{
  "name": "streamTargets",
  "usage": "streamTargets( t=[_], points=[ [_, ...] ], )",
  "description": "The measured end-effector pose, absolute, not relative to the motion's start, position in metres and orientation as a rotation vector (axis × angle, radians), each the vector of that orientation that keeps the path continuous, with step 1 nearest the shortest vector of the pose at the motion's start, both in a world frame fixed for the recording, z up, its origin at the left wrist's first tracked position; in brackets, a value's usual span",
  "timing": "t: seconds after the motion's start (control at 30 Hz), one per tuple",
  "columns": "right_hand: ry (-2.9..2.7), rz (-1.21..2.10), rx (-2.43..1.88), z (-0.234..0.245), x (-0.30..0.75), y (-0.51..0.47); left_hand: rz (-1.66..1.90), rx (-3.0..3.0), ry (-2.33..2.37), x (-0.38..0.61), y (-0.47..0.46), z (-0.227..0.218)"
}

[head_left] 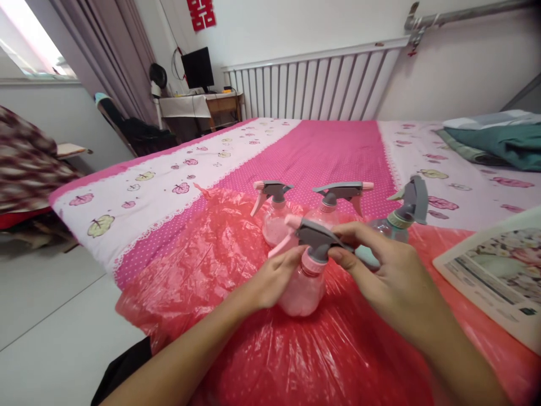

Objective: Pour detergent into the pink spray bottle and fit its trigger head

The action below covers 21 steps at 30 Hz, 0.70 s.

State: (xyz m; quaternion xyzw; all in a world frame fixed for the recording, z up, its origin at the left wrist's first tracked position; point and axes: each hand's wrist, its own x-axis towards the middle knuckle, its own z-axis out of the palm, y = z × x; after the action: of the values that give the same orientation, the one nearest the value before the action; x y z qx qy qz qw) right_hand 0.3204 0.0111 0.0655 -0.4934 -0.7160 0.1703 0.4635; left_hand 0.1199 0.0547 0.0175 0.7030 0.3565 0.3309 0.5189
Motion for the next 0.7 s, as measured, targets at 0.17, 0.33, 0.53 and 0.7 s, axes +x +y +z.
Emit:
streamTargets(
  t=[0.17,0.33,0.53,0.7],
  points=[
    [-1.702,0.314,-1.229,0.063,0.321,0.011,0.843,1.645,0.751,0.128,0.056,0.021],
    [-1.605,0.283,-1.169,0.059,0.318,0.007,0.82,1.754,0.719,0.124,0.054,0.028],
    [-1.509,0.366,-1.118,0.056,0.317,0.006,0.778,1.787,0.669,0.123,0.057,0.026],
    [-1.722,0.324,-1.141,0.059,0.315,0.008,0.759,1.794,0.724,0.12,0.059,0.017]
  ],
)
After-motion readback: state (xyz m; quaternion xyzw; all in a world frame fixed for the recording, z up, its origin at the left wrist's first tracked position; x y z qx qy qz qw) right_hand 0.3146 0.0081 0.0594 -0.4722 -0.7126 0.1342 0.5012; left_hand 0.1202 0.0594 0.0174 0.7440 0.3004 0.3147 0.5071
